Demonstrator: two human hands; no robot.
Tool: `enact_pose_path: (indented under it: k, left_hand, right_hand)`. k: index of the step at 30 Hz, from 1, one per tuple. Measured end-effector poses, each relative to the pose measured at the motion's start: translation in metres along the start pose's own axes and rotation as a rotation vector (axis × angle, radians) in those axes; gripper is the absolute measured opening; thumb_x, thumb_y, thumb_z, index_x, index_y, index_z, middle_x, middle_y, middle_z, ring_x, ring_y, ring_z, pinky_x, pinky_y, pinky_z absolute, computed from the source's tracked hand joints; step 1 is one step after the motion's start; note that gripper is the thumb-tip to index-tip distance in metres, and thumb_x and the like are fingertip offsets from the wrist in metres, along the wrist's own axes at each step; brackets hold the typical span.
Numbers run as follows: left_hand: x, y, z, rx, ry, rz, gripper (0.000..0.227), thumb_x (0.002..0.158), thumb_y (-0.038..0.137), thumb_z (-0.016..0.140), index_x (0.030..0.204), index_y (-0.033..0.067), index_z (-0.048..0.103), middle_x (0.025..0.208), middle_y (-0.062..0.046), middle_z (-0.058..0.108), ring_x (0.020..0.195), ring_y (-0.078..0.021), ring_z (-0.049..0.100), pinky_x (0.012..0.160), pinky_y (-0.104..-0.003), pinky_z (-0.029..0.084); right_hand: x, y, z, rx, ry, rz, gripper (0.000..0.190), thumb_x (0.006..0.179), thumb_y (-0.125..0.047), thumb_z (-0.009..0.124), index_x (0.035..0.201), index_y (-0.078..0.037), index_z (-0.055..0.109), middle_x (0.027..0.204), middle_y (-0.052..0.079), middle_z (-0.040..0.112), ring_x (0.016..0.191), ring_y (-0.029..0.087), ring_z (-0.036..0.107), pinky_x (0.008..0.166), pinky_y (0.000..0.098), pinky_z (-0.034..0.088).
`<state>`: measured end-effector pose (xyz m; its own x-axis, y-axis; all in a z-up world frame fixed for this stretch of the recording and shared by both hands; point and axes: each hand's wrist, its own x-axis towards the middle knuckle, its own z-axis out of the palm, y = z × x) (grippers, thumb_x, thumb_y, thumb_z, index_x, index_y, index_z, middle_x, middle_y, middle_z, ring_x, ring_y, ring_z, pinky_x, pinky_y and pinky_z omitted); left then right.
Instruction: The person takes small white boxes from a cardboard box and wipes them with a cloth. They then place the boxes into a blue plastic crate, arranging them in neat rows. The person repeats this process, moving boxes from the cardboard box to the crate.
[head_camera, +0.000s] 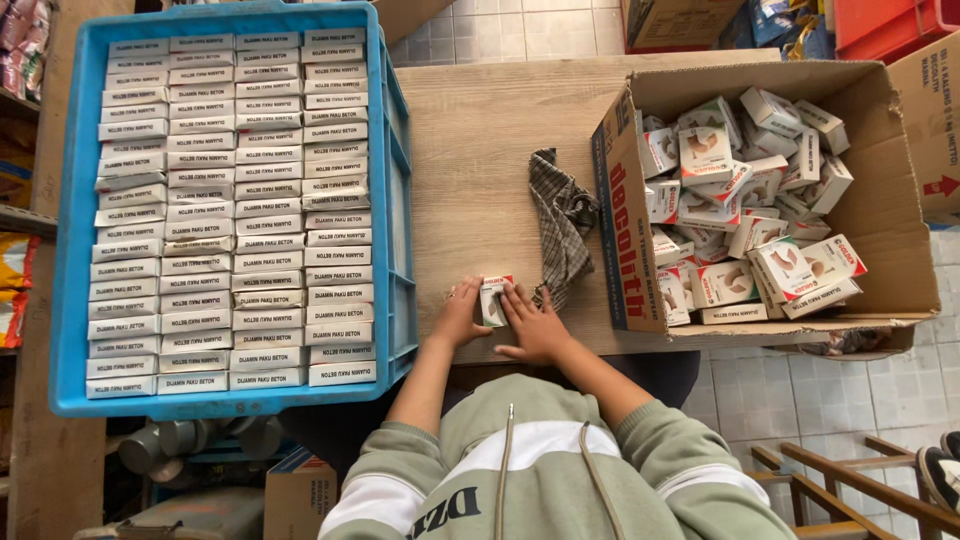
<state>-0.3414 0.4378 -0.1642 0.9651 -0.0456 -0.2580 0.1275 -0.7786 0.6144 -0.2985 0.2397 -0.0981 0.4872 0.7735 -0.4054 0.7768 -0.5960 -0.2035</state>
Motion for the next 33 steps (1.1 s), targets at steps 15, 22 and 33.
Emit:
enact_pose_path:
  k: [15, 22, 33]
  left_hand:
    - [0.01, 0.032, -0.028, 0.062, -0.088, -0.077, 0.113, 0.063, 0.039, 0.084, 0.154, 0.0116, 0.022, 0.153, -0.014, 0.035, 0.146, -0.0293, 0.029, 0.119, -0.055, 0.021]
    - [0.03, 0.022, -0.034, 0.104, -0.109, -0.055, 0.115, 0.06, 0.035, 0.085, 0.153, 0.0124, 0.023, 0.152, -0.013, 0.036, 0.145, -0.0306, 0.029, 0.116, -0.059, 0.024]
    - [0.031, 0.011, -0.029, -0.022, -0.062, -0.024, 0.112, 0.057, 0.03, 0.087, 0.151, 0.012, 0.028, 0.151, -0.012, 0.038, 0.145, -0.0328, 0.029, 0.117, -0.061, 0.018]
  right_hand:
    - [0.025, 0.021, -0.006, -0.026, 0.078, 0.109, 0.114, 0.078, -0.086, 0.033, 0.155, -0.005, 0.012, 0.163, 0.016, 0.006, 0.15, 0.031, 0.002, 0.111, 0.0692, -0.003]
    - [0.031, 0.028, 0.016, -0.095, 0.129, -0.187, 0.099, 0.084, -0.073, 0.039, 0.154, -0.007, 0.016, 0.161, 0.017, 0.015, 0.149, 0.03, 0.012, 0.112, 0.0647, 0.012]
    - [0.059, 0.024, 0.021, -0.088, 0.208, -0.211, 0.101, 0.082, -0.081, 0.029, 0.151, -0.007, 0.027, 0.158, 0.017, 0.024, 0.149, 0.029, 0.012, 0.111, 0.0628, -0.008]
